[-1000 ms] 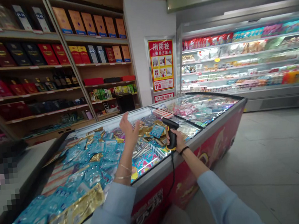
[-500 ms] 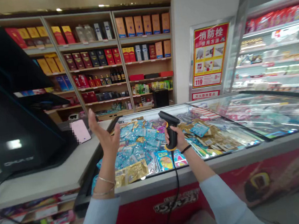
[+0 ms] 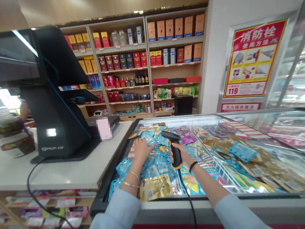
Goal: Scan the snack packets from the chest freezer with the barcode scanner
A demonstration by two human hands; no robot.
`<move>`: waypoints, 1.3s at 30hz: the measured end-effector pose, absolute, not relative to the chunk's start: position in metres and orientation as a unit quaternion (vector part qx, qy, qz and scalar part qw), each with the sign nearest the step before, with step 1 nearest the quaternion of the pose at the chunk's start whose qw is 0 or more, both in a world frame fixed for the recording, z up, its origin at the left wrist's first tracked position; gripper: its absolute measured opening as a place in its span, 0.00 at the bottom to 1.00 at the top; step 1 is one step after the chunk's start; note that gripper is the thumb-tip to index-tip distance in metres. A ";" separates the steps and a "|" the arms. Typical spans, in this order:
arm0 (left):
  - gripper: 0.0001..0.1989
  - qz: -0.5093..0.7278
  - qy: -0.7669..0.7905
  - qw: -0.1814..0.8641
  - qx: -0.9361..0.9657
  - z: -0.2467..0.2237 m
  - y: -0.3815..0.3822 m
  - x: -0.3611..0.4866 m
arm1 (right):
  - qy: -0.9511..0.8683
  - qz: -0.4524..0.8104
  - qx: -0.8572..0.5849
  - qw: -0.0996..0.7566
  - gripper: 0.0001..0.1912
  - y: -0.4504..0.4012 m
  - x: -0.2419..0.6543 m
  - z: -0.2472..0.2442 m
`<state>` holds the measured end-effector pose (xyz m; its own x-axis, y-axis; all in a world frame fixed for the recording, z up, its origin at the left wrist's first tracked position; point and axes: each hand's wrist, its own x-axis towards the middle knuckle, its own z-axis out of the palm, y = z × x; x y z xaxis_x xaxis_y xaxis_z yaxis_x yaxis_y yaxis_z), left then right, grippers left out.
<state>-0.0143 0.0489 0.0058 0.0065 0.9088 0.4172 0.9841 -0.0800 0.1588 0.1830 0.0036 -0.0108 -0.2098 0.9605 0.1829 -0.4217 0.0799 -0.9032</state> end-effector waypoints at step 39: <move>0.19 -0.537 -0.555 -0.095 -0.628 -0.017 0.081 -0.014 | -0.534 0.570 -0.255 0.569 0.16 -0.013 0.181 0.002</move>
